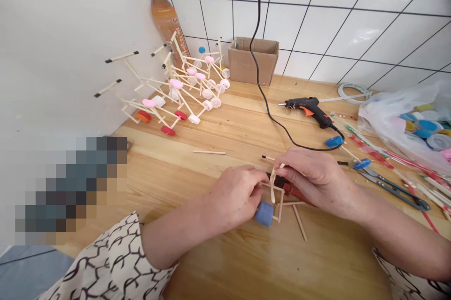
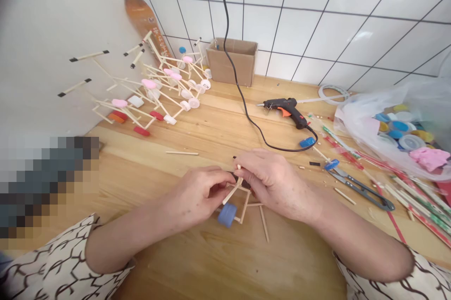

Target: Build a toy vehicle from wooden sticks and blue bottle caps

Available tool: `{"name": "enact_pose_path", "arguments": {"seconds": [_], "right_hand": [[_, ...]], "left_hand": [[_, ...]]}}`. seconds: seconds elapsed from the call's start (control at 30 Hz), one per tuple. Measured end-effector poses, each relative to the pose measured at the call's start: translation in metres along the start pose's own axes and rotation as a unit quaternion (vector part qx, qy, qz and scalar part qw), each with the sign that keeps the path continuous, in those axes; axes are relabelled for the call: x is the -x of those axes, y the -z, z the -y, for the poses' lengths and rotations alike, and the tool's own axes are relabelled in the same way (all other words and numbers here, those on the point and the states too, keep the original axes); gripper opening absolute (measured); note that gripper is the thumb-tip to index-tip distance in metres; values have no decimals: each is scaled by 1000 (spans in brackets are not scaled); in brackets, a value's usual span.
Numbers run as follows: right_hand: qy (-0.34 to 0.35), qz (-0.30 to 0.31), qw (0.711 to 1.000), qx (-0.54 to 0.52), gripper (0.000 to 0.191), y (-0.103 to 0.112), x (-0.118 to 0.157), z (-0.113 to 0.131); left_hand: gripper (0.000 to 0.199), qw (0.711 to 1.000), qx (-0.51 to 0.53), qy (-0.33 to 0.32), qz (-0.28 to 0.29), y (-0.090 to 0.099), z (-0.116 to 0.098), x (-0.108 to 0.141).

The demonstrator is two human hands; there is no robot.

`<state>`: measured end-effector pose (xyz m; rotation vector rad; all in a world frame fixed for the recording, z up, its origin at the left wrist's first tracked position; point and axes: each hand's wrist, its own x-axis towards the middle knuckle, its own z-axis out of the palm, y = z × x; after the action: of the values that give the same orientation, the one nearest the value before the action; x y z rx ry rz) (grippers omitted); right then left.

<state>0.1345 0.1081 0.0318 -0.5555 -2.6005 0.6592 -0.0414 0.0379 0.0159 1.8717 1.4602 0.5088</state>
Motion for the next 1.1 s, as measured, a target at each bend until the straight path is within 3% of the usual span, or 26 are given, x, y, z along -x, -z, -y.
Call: {"name": "enact_pose_path", "arguments": {"seconds": [1.0, 1.1], "right_hand": [[0, 1, 1000, 2, 18, 0, 2, 2], [7, -7, 1000, 3, 18, -1, 1, 2]], "left_hand": [[21, 1000, -13, -27, 4, 0, 3, 1], [19, 1000, -7, -24, -19, 2, 7, -2]]}}
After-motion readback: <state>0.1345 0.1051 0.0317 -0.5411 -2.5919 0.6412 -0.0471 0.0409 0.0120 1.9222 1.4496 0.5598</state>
